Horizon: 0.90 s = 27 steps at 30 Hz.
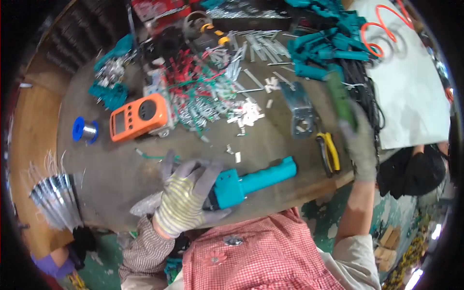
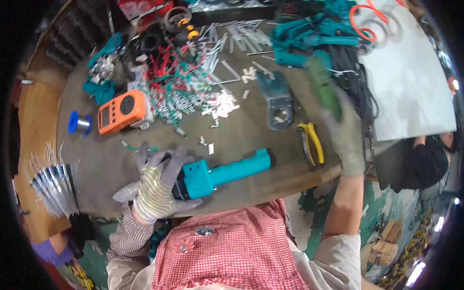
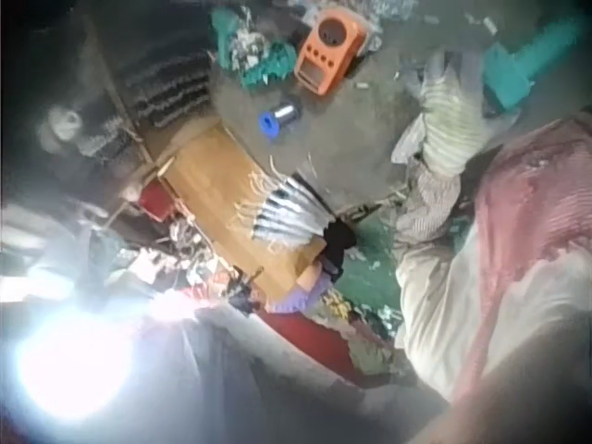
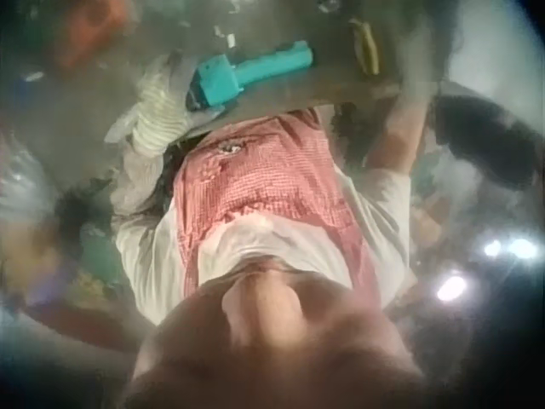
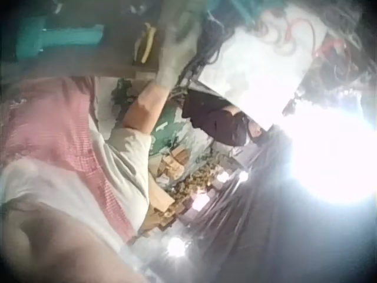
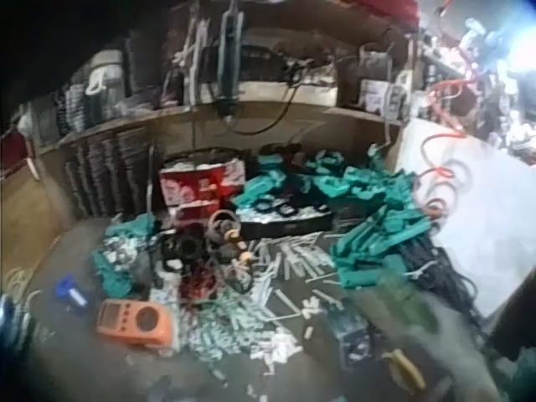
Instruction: The person assembles electrical components by soldering wires to circuit components with a soldering iron, then installs the components into plastic housings using a power screwdriver.
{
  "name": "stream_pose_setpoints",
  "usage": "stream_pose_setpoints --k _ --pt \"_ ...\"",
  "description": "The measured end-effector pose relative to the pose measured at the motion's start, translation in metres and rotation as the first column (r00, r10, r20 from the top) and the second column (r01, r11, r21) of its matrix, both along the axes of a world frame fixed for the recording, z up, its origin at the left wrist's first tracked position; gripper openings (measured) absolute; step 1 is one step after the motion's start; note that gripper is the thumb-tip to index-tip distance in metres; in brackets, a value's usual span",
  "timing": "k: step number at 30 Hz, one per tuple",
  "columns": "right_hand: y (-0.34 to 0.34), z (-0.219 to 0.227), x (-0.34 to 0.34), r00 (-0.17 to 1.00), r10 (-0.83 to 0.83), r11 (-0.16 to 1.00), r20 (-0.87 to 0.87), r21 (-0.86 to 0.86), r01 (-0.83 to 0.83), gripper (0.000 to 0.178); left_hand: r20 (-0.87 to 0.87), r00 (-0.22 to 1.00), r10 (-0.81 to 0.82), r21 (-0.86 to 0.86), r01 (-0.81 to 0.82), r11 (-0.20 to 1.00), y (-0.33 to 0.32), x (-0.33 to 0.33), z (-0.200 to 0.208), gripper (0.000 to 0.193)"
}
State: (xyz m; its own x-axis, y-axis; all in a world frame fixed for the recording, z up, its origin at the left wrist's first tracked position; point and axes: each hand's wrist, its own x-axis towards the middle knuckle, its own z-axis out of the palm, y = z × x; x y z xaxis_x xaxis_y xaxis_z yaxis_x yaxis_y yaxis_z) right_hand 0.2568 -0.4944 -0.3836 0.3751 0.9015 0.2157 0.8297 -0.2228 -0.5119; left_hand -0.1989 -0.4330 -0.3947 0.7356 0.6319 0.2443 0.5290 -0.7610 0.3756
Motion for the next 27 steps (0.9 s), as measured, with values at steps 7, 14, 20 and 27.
stream_pose_setpoints --k 7,14,20,27 --pt "0.007 0.016 -0.130 -0.295 0.377 0.892 -0.878 0.258 0.372 0.054 0.002 0.999 0.034 -0.012 -0.034 0.999 -0.001 -0.005 -0.004 0.116" --pt "0.002 -0.035 -0.125 -0.580 0.570 0.813 -0.583 0.299 0.499 0.047 -0.006 1.000 0.012 -0.026 -0.012 1.000 0.001 -0.001 -0.003 0.115" --pt "0.006 -0.038 -0.133 -0.558 0.555 0.824 -0.617 0.315 0.471 0.045 0.013 1.000 0.013 -0.005 -0.013 1.000 0.001 -0.002 -0.004 0.112" --pt "0.005 -0.030 -0.142 -0.621 0.553 0.829 -0.555 0.299 0.472 0.045 0.002 1.000 0.007 -0.008 -0.007 1.000 0.001 -0.007 -0.001 0.111"
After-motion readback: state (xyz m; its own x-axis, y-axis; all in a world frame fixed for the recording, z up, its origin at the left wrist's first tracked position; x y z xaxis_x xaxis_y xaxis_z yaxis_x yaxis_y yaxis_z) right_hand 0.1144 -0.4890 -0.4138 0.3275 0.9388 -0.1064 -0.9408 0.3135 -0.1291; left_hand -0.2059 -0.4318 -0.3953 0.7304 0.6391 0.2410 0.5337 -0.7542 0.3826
